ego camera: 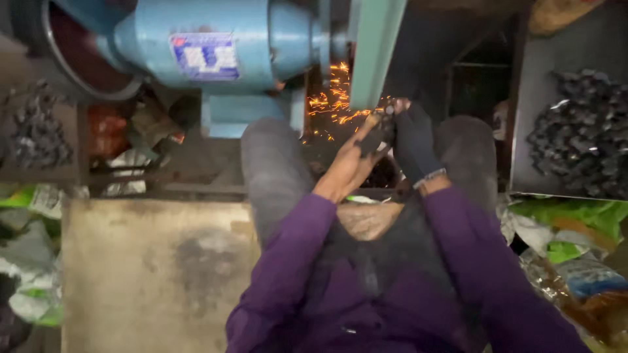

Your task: The person sits at a bench grinder and grinds small metal workpieces one at a time, holding each piece against the spinning wheel with both hands as sparks fly, then places the ground piece into a container between their legs and takes the next piece from a tray of parts.

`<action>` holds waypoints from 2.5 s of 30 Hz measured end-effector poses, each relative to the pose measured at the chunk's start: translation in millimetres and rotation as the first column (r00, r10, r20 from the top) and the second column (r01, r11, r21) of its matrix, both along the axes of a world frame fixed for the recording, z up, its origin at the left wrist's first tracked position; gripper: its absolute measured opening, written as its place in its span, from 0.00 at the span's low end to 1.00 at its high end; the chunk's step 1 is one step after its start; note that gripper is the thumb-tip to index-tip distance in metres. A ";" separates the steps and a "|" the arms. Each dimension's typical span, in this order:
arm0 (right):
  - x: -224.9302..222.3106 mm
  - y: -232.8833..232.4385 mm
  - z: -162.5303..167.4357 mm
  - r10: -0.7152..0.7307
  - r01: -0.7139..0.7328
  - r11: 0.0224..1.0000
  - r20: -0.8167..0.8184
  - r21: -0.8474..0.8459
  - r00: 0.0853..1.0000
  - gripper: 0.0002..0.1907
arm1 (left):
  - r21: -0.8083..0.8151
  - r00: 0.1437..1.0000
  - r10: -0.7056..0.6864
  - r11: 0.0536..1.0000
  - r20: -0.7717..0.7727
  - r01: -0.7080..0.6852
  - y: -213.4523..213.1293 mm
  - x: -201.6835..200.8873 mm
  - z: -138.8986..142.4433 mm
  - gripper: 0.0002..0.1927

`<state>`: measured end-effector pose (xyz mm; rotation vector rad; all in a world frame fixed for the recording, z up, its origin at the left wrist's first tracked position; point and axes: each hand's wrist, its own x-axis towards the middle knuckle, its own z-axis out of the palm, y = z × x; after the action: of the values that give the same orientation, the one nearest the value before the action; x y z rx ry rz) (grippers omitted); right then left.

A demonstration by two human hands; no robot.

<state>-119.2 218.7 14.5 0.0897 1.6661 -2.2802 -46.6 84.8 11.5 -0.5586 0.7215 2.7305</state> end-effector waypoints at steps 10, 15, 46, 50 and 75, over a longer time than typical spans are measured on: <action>-126.6 236.5 35.5 0.511 0.644 -0.126 -0.507 0.754 0.694 0.18 | -0.494 0.571 -0.751 0.653 -0.330 0.574 35.2 29.1 -25.2 0.39; -150.9 242.1 41.2 0.497 0.556 0.031 -0.496 0.831 0.713 0.10 | -0.657 0.745 -0.663 0.594 -0.074 0.464 41.3 1.0 -34.9 0.38; 0.6 -10.0 -10.0 0.360 -0.278 0.925 0.358 -0.260 0.861 0.11 | -0.698 0.996 0.086 0.712 -0.015 -0.072 -18.5 -8.3 -61.4 0.21; 6.9 -3.4 -0.4 0.427 -0.285 0.857 -0.283 0.430 0.859 0.16 | -0.715 0.997 0.056 0.695 -0.053 -0.077 -20.6 -1.5 -44.8 0.24; 43.6 -5.3 33.7 0.318 -0.197 0.914 -0.324 0.356 0.891 0.21 | -0.319 0.981 -0.101 0.936 0.164 0.150 -50.5 -1.4 -14.3 0.18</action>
<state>-75.6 213.4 48.2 -0.5054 2.0765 -1.8964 -48.0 34.3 -2.8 -0.7453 1.1453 2.4332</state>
